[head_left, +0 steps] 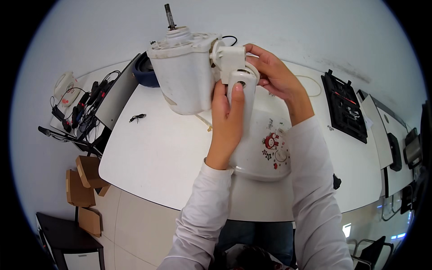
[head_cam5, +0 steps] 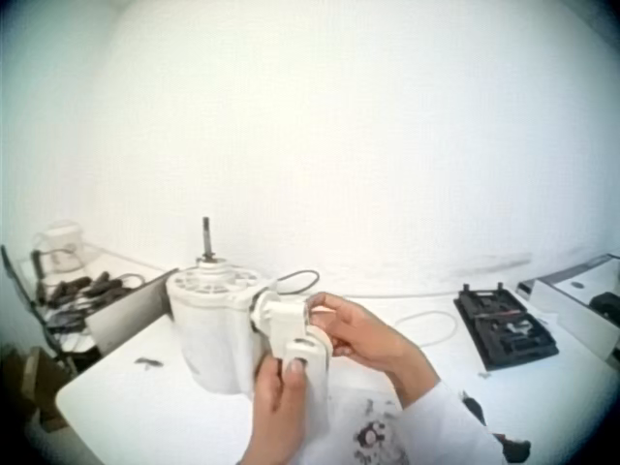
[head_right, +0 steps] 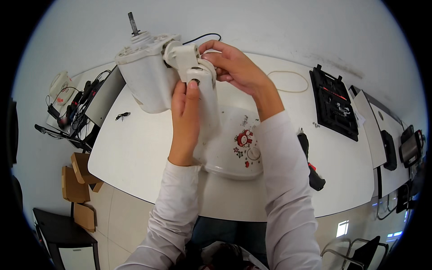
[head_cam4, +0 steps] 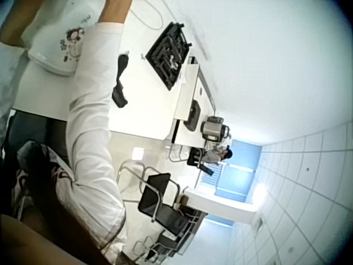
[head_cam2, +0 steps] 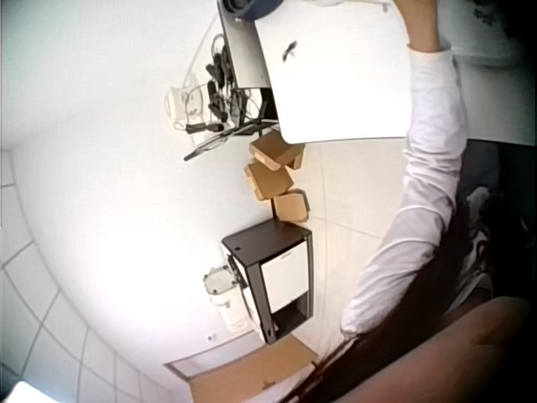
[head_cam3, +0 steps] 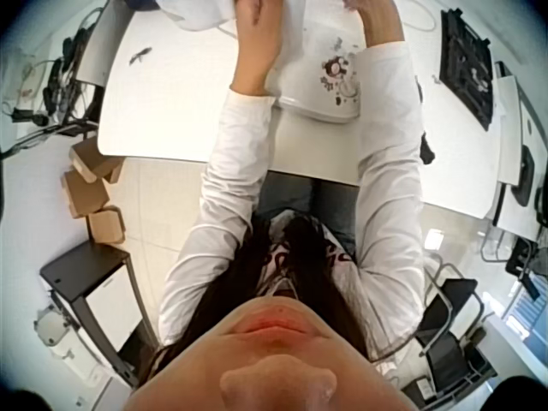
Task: The person assembles a white electric fan by attaching the motor housing to the stand, inserting a screw, and securing the components. They repeatedly adjust and tighten the connection between the motor and stand.
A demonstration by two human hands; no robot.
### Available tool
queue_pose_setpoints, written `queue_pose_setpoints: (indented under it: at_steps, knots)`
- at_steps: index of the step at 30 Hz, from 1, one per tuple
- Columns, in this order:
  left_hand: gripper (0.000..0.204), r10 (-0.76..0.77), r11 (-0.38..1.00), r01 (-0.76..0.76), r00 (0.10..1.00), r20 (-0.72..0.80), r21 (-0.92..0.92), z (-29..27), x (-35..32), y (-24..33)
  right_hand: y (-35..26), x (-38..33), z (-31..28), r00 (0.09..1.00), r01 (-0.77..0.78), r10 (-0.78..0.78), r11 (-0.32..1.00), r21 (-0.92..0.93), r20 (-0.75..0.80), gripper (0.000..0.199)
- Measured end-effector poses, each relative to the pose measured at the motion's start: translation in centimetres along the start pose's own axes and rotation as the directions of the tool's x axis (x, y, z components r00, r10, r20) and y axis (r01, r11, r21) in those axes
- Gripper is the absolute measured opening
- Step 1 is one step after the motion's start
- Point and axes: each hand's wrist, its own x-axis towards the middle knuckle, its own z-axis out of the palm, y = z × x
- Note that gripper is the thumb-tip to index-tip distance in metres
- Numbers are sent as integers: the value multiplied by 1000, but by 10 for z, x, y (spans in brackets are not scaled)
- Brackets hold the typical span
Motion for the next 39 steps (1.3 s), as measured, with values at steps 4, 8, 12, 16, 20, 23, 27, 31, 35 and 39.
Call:
queue_pose_setpoints:
  at_steps: [4, 8, 12, 16, 20, 23, 27, 31, 35, 39]
  knots:
    - [28, 1, 1000, -1, 1000, -11, -8, 2, -1, 0, -14, 2, -16, 976, -148, 156, 987, -65, 155, 33]
    - [29, -21, 998, 21, 1000, 12, 60, -2, -1, 5, 10, -9, -21, 987, -33, 9, 988, 151, 159, 45]
    - [29, -9, 1000, 9, 1000, 10, 2, 0, 0, 3, 28, -4, -15, 994, 71, -84, 982, 176, 68, 54]
    - [29, 14, 1000, -14, 1000, 6, -9, 1, -2, 0, 40, 5, -11, 989, 134, -143, 972, 193, 33, 42]
    - [30, -30, 1000, 30, 999, 19, -10, -1, -1, 2, 27, 18, -4, 989, 144, -144, 989, -22, -39, 34]
    - [29, -47, 999, 47, 999, 12, -11, -2, -2, 2, 12, 12, -6, 997, 82, -83, 981, -177, 2, 28]
    - [28, 0, 1000, 0, 1000, -3, 13, -1, -2, -2, -1, 2, 8, 996, 16, -25, 995, -99, -90, 22]
    - [29, -5, 1000, 5, 999, 32, 6, 2, -2, 2, -4, 0, 0, 1000, -16, 16, 999, -49, 1, 21]
    - [30, -29, 999, 29, 998, 50, -14, 4, -4, 9, -18, 1, 5, 984, -175, 175, 980, -92, -6, 22]
    - [31, 1, 1000, 0, 999, 50, -23, 0, -1, 3, -28, -5, 6, 986, -163, 159, 974, -157, -38, 25]
